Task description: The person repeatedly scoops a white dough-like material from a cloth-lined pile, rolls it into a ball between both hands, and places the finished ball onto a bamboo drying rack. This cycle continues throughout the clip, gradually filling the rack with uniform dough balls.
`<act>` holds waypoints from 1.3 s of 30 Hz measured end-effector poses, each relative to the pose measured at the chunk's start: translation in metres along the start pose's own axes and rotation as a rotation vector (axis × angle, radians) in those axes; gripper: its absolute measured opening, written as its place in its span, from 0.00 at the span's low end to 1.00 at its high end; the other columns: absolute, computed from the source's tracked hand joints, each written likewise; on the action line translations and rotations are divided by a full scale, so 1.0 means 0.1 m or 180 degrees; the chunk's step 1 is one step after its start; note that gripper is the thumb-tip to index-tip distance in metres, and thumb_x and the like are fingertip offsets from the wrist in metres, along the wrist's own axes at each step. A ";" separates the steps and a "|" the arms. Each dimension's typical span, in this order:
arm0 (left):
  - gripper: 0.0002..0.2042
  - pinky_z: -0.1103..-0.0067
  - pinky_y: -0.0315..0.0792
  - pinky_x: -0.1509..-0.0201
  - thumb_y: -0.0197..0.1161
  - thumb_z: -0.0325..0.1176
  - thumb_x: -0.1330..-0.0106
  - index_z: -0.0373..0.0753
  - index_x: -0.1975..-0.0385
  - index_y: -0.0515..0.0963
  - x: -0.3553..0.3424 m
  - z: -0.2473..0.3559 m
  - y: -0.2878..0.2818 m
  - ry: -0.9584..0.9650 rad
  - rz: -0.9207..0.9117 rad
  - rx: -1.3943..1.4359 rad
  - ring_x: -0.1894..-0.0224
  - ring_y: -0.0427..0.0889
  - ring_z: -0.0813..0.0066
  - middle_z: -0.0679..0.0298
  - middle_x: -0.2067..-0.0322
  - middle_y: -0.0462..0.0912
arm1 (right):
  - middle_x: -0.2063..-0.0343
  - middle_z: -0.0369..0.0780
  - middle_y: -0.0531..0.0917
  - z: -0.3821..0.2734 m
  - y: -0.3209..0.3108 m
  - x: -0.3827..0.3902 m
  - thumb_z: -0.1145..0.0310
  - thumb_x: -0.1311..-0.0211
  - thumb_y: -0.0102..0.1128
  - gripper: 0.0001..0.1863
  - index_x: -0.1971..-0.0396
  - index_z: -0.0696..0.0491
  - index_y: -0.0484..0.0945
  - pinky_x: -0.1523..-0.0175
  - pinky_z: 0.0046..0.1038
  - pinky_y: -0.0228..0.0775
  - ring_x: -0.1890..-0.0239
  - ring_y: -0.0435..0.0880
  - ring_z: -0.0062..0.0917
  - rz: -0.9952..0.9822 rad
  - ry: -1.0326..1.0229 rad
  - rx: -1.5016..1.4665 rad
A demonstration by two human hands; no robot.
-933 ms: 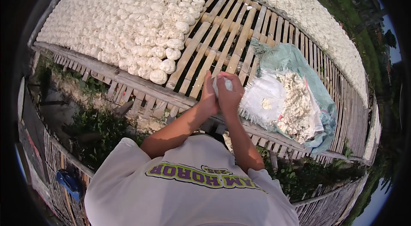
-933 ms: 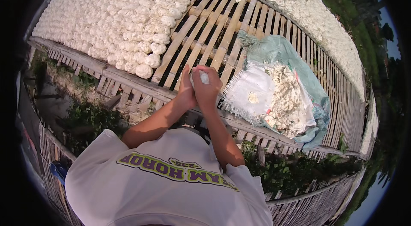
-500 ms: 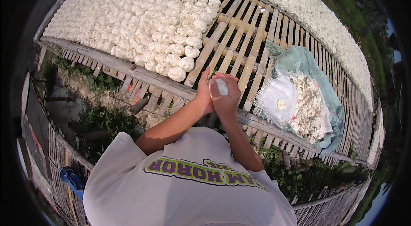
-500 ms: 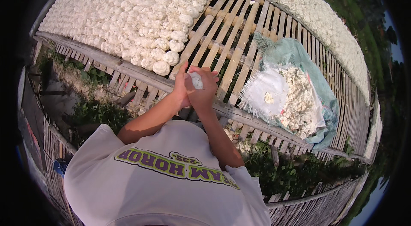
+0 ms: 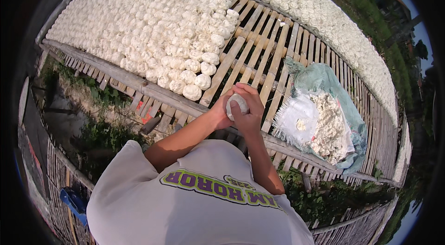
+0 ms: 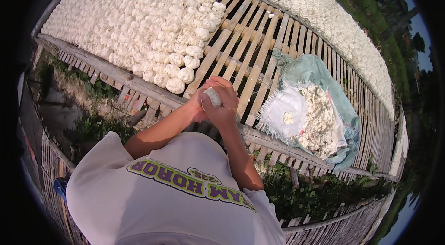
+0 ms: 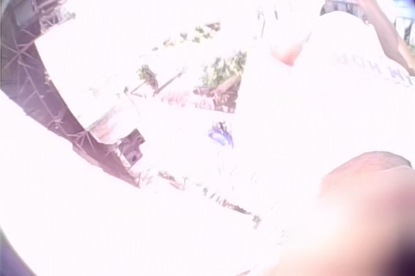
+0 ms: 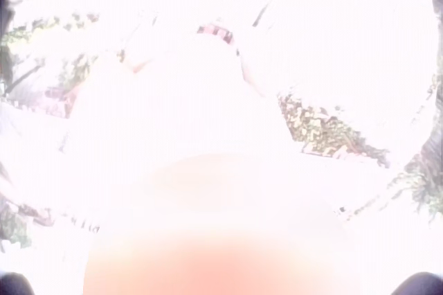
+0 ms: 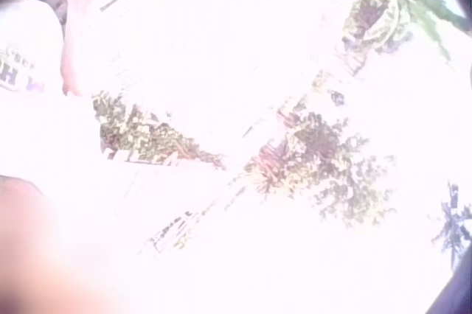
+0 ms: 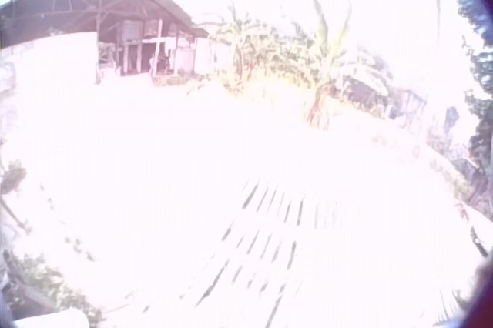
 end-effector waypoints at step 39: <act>0.41 0.55 0.65 0.24 0.34 0.70 0.22 0.33 0.34 0.70 0.09 -0.10 0.30 -0.0011 -0.0195 0.0408 0.30 0.73 0.49 0.43 0.34 0.74 | 0.56 0.43 0.88 0.19 -0.07 0.05 0.73 0.49 0.77 0.16 0.59 0.57 0.88 0.51 0.33 0.80 0.57 0.88 0.36 -0.0803 -0.0210 -0.0294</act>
Point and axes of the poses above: each hand's wrist, its own x-axis away from the middle knuckle, its own y-axis out of the palm, z = x × y, the point moved 9 cm from there along -x, towards the middle knuckle
